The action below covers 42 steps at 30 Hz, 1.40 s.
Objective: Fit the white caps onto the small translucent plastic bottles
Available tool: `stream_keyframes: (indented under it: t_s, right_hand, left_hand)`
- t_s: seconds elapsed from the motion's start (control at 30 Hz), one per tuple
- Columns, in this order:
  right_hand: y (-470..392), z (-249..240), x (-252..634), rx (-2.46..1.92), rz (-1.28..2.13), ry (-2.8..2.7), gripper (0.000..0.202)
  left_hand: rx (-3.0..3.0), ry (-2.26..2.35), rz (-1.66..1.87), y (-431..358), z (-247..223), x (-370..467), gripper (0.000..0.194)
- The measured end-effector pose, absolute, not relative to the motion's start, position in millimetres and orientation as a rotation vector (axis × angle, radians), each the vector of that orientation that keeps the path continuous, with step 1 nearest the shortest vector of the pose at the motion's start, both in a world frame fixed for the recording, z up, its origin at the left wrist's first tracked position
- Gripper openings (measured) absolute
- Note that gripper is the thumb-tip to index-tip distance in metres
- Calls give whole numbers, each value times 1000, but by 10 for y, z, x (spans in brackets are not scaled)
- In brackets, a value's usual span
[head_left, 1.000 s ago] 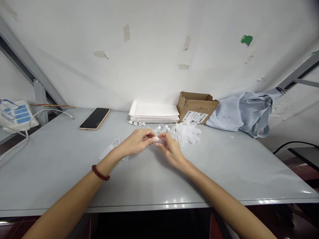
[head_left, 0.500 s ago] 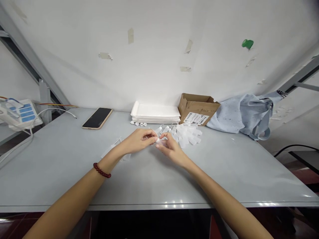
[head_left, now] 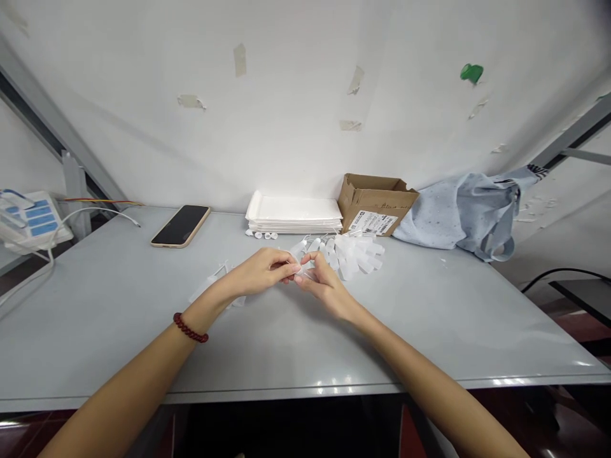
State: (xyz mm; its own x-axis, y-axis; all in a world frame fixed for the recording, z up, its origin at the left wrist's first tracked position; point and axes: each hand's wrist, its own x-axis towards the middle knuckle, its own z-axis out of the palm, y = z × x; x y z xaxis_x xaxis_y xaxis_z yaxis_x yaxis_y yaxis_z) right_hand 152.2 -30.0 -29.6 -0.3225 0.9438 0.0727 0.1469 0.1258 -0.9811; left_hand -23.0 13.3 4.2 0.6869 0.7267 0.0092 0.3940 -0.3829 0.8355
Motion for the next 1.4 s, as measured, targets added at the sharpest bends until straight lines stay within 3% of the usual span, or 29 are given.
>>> stream_keyframes:
  t_s: [0.17, 0.33, 0.63, 0.77, 0.93, 1.03, 1.23, 1.4]
  right_hand:
    - [-280, -238, 1542, -981, 1782, -1248, 30]
    - [-261, -237, 1583, -817, 2068, -1064, 23]
    - [-211, -248, 1615, -758, 2130, -1041, 22]
    - [-197, -222, 1625, -897, 1849, -1113, 18]
    - [-99, -301, 1748, -1424, 783, -1604, 17]
    - [-52, -347, 1800, -1667, 349, -1862, 22]
    - [-58, -333, 1745, -2099, -43, -1972, 22]
    - [-69, -305, 1740, -2212, -226, -1954, 28]
  left_hand:
    - [1990, 835, 470, 129, 57, -238, 31]
    - [1978, 788, 470, 127, 81, -251, 32]
    - [1956, 789, 532, 108, 63, -218, 28]
    - [1919, 911, 681, 159, 33, -210, 27]
    - [1943, 1329, 868, 390, -96, -349, 27]
    - [2183, 1554, 873, 564, -233, -487, 25]
    - [2493, 1699, 652, 799, -468, -665, 39]
    - [2539, 1667, 547, 867, -465, -723, 48]
